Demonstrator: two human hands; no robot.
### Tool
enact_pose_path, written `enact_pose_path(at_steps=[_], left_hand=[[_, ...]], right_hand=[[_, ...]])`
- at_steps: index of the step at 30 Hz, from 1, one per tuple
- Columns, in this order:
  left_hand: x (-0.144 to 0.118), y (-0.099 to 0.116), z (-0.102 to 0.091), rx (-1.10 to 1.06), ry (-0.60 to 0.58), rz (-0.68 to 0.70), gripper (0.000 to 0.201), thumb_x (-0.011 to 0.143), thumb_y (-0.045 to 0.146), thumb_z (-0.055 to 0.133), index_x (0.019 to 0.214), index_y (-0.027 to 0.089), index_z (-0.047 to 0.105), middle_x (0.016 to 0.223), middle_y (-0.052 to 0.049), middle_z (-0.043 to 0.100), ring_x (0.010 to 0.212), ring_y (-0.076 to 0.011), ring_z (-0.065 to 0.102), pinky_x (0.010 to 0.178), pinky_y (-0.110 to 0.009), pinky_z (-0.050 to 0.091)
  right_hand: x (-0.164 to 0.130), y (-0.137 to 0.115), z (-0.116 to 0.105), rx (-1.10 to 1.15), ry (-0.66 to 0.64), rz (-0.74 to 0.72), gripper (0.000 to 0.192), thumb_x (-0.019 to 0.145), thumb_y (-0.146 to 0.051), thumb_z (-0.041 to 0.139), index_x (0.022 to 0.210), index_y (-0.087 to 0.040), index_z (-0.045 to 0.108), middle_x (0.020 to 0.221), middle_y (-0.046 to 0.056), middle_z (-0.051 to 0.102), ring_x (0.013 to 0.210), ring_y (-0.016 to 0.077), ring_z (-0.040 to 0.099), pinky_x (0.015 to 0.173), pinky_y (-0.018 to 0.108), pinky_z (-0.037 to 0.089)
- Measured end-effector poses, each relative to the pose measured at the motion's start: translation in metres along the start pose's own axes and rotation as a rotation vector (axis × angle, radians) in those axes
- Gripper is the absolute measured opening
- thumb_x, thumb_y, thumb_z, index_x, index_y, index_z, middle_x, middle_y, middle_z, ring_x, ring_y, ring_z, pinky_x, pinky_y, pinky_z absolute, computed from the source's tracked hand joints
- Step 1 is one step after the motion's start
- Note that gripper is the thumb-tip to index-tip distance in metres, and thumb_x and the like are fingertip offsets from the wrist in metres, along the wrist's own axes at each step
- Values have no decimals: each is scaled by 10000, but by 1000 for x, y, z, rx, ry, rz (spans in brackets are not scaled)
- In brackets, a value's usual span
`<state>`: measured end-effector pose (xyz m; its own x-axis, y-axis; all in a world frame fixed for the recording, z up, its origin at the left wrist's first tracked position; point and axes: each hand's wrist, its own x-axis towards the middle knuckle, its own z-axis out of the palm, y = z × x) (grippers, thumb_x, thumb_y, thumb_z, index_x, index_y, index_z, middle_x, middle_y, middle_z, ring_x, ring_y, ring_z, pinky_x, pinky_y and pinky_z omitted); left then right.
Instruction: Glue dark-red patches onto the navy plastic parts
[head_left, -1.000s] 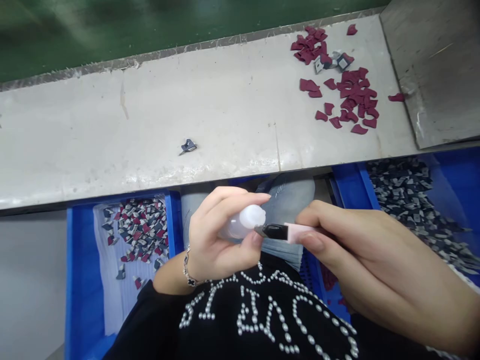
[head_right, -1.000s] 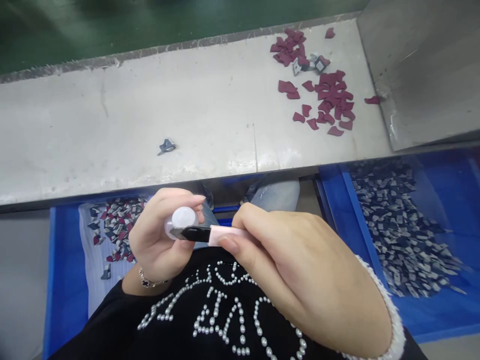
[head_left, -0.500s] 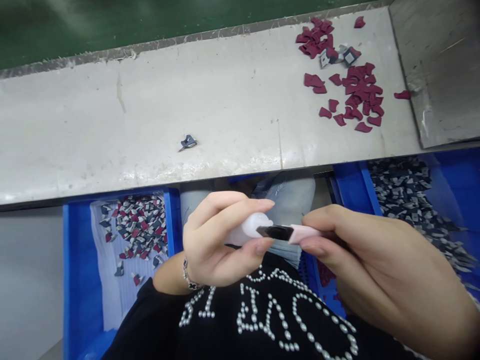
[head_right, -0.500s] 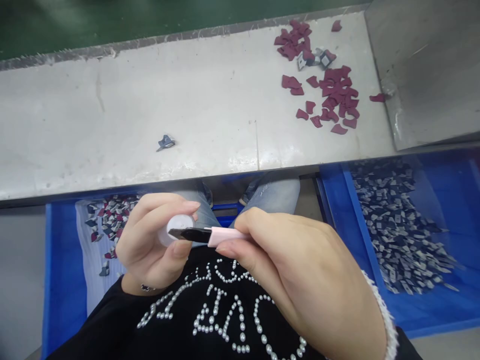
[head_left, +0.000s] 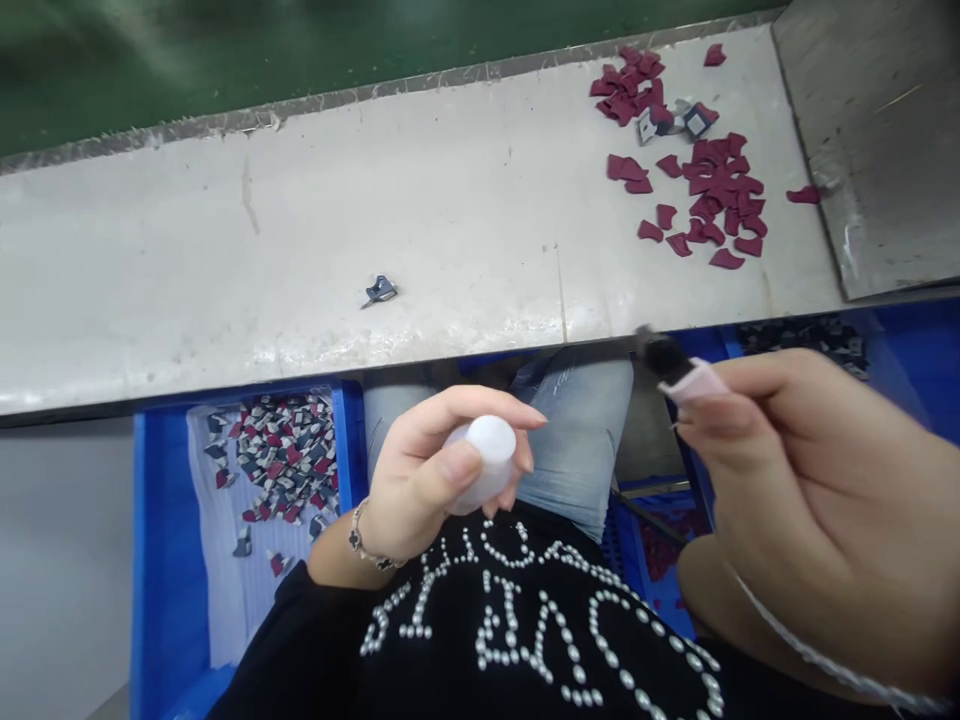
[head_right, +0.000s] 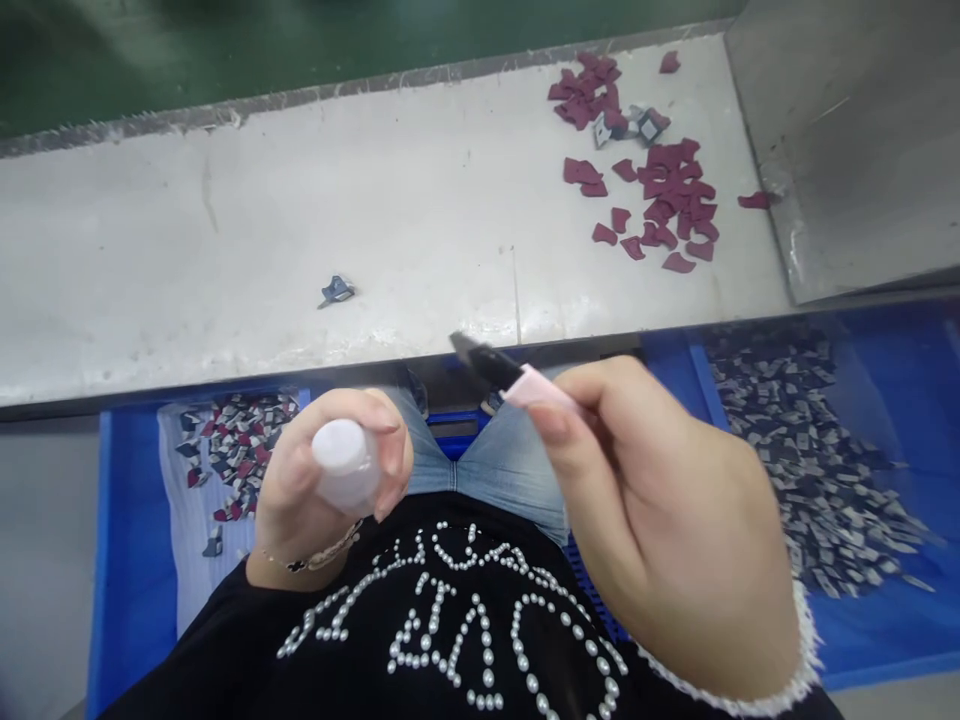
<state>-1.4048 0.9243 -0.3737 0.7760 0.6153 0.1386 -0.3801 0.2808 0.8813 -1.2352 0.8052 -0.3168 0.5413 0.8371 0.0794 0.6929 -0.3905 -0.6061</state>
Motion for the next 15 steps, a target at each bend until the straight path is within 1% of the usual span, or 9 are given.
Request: enact_pose_path(at_steps=[2,4,6,8,11,13,15], left_hand=[[4,4,2,-177,-66,-41,272,996,431,592,1173,234,654,737,19,582,408,-57,487,322,-149,405],[8,8,5,-305,-102,-73,251,988,447,597,1128,239,591,699,49,524,354,-37,408,300,-134,378],[10,11,8,-386,-118,-105,235,991,467,577,1074,253,529,676,70,484,312,-26,349,280,-130,355],[11,13,11,-418,-115,-136,244,990,496,555,1028,266,482,647,84,458,282,-29,320,258,-134,330],[10,14,13,-423,-100,-170,323,969,559,564,925,270,425,591,95,435,251,-38,310,231,-139,297],[10,13,13,-441,-114,-184,362,964,572,565,874,266,394,556,98,425,227,-43,309,221,-143,291],[9,10,11,-432,-145,-171,358,987,574,515,859,267,385,512,100,417,200,-52,294,216,-157,290]], right_hand=[[0,-3,2,40,-68,-27,362,1112,-471,423,857,-253,558,538,-48,516,441,147,473,479,294,336],[0,-3,4,47,-116,-53,374,1111,-502,416,875,-252,562,586,-39,590,465,148,525,472,290,342],[1,-1,5,36,-127,-71,395,1111,-545,394,925,-249,578,663,-23,660,494,146,576,461,287,349],[1,2,5,46,-124,-120,375,1113,-539,402,946,-252,576,654,-38,655,466,130,569,454,278,351],[1,4,2,126,-153,-213,312,1112,-474,451,916,-257,560,573,-80,588,415,101,537,441,251,353],[0,3,0,175,-176,-236,297,1102,-439,475,886,-254,561,575,-78,586,431,98,554,445,239,375],[-2,1,-2,199,-196,-241,317,1102,-430,459,870,-251,578,619,-61,615,462,102,575,451,238,394]])
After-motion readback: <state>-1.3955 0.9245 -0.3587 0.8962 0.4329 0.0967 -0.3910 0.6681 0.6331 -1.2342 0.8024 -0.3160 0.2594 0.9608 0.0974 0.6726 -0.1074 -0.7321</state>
